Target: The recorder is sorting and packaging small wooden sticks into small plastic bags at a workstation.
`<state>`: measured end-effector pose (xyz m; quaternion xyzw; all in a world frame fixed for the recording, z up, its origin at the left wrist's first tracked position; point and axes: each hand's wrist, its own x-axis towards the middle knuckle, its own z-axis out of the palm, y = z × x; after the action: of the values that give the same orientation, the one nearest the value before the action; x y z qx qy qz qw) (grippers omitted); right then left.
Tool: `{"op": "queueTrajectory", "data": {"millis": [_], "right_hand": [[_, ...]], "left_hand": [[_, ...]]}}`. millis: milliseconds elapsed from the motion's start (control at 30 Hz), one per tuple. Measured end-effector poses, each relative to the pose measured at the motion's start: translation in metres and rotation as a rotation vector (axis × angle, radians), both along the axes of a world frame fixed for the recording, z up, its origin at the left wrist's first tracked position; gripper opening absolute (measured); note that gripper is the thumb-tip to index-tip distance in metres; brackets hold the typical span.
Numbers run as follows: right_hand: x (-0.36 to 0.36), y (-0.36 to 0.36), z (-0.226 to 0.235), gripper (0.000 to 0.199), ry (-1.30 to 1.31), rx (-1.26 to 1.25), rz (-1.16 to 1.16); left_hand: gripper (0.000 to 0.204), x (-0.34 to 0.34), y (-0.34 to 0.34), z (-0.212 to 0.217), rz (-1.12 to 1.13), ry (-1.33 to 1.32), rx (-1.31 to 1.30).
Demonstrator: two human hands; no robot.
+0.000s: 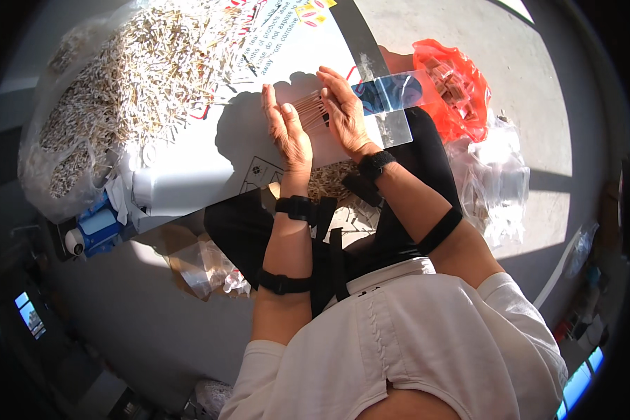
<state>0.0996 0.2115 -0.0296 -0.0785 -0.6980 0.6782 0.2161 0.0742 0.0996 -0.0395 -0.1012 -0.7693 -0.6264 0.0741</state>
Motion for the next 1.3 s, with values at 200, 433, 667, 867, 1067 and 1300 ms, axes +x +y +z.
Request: {"op": "queueTrajectory", "data": {"millis": [200, 433, 667, 867, 1067, 1300], "right_hand": [[-0.002, 0.007, -0.004, 0.033, -0.011, -0.105, -0.01], [-0.005, -0.008, -0.009, 0.031, 0.041, -0.026, -0.067], [0.01, 0.027, -0.003, 0.036, -0.08, -0.381, -0.044], [0.016, 0.018, -0.004, 0.035, -0.056, -0.41, -0.032], [0.012, 0.007, -0.002, 0.035, -0.064, -0.262, -0.05], [-0.002, -0.009, -0.007, 0.031, 0.039, -0.178, -0.074]], "left_hand": [[0.064, -0.003, 0.01, 0.003, 0.012, -0.117, 0.332], [0.06, -0.009, 0.01, 0.004, 0.042, -0.112, 0.427], [0.085, 0.002, -0.025, 0.031, -0.342, 0.118, -0.399], [0.088, -0.001, -0.034, 0.022, -0.34, 0.274, -0.713], [0.074, 0.002, -0.017, 0.009, -0.281, 0.189, -0.46], [0.06, -0.004, 0.01, -0.001, -0.044, -0.027, 0.083]]}}
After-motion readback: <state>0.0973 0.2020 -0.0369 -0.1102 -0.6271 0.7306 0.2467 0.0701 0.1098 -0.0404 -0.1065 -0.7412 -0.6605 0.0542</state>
